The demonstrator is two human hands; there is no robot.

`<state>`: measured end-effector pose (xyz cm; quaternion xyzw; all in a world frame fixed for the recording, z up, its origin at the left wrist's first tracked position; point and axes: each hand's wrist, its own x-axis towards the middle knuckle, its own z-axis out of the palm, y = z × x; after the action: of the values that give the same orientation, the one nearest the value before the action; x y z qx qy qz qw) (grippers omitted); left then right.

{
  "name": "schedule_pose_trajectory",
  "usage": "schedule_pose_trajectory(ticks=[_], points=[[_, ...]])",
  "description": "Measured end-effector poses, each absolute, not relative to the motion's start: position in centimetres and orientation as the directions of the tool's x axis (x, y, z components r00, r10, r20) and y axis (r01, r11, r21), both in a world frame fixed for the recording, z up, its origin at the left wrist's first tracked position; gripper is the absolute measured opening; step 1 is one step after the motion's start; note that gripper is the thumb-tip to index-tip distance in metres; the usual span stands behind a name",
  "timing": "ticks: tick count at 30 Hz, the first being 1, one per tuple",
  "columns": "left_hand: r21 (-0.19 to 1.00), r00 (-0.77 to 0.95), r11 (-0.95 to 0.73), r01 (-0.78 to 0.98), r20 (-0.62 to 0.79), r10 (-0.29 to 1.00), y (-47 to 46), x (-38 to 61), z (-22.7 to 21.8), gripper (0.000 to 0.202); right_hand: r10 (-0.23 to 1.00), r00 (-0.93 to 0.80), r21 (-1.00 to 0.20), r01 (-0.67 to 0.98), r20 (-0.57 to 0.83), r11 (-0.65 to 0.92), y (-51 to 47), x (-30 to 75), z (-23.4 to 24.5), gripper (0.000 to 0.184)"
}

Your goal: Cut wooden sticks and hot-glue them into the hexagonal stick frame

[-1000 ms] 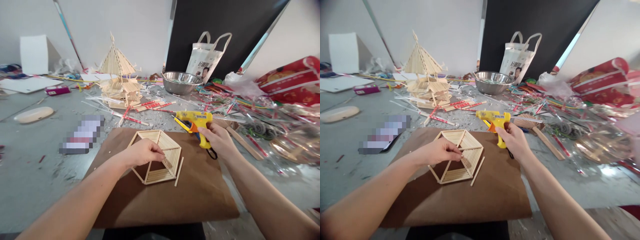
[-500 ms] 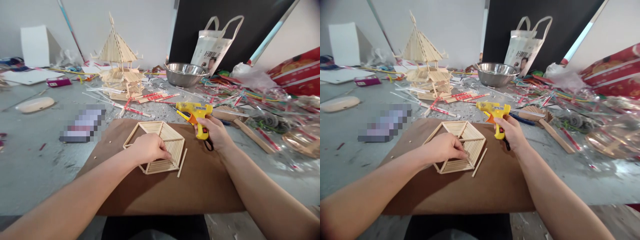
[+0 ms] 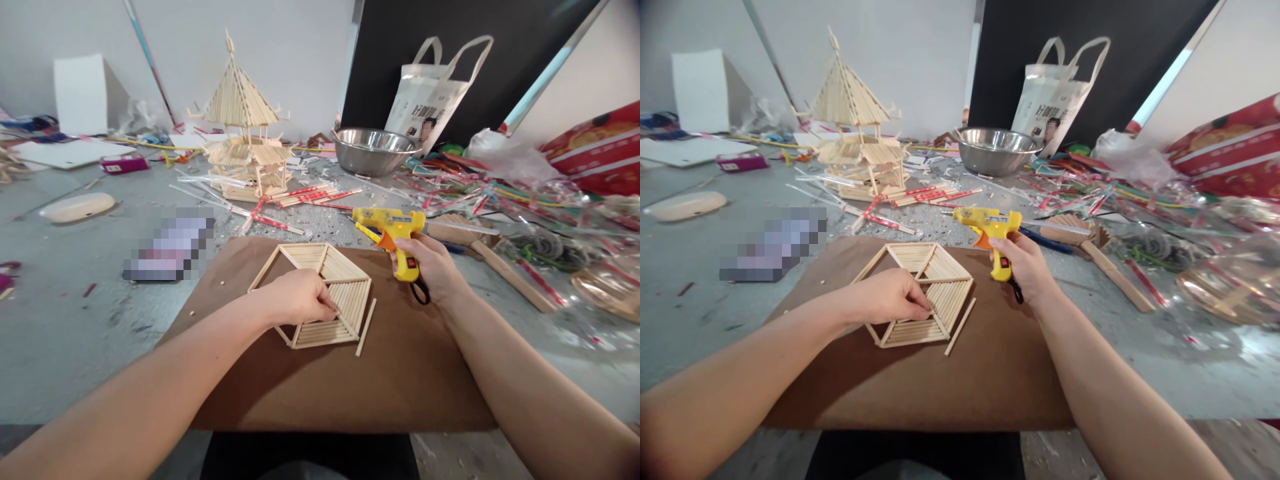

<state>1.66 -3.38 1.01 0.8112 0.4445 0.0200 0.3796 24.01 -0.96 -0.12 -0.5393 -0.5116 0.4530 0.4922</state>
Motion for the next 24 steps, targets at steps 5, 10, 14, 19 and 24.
schedule_pose_trajectory(ticks=[5,10,14,19,24], points=[[0.608,0.585,-0.316,0.729,-0.313,0.748,-3.4,1.5,1.1,0.022,0.998,0.066,-0.998,0.064,-0.008,-0.012,-1.0,23.8,0.1,0.018],[0.578,0.595,-0.349,0.737,-0.311,0.741,-3.5,1.6,1.1,0.021,0.997,0.078,-0.999,0.037,-0.029,-0.032,-1.2,23.6,0.3,0.02],[0.556,0.601,-0.382,0.738,-0.285,0.747,-3.5,1.6,1.0,0.02,0.997,0.08,-1.0,0.022,-0.02,-0.022,-1.1,23.7,0.1,0.021],[0.561,0.631,-0.412,0.717,-0.272,0.727,-3.6,1.6,0.9,0.02,0.979,0.202,-0.995,0.099,0.024,0.005,-0.7,24.3,0.5,0.018],[0.569,0.62,-0.392,0.723,-0.283,0.732,-3.6,1.6,0.8,0.02,0.96,0.278,-0.987,0.161,0.041,-0.004,-0.3,24.6,0.3,0.02]])
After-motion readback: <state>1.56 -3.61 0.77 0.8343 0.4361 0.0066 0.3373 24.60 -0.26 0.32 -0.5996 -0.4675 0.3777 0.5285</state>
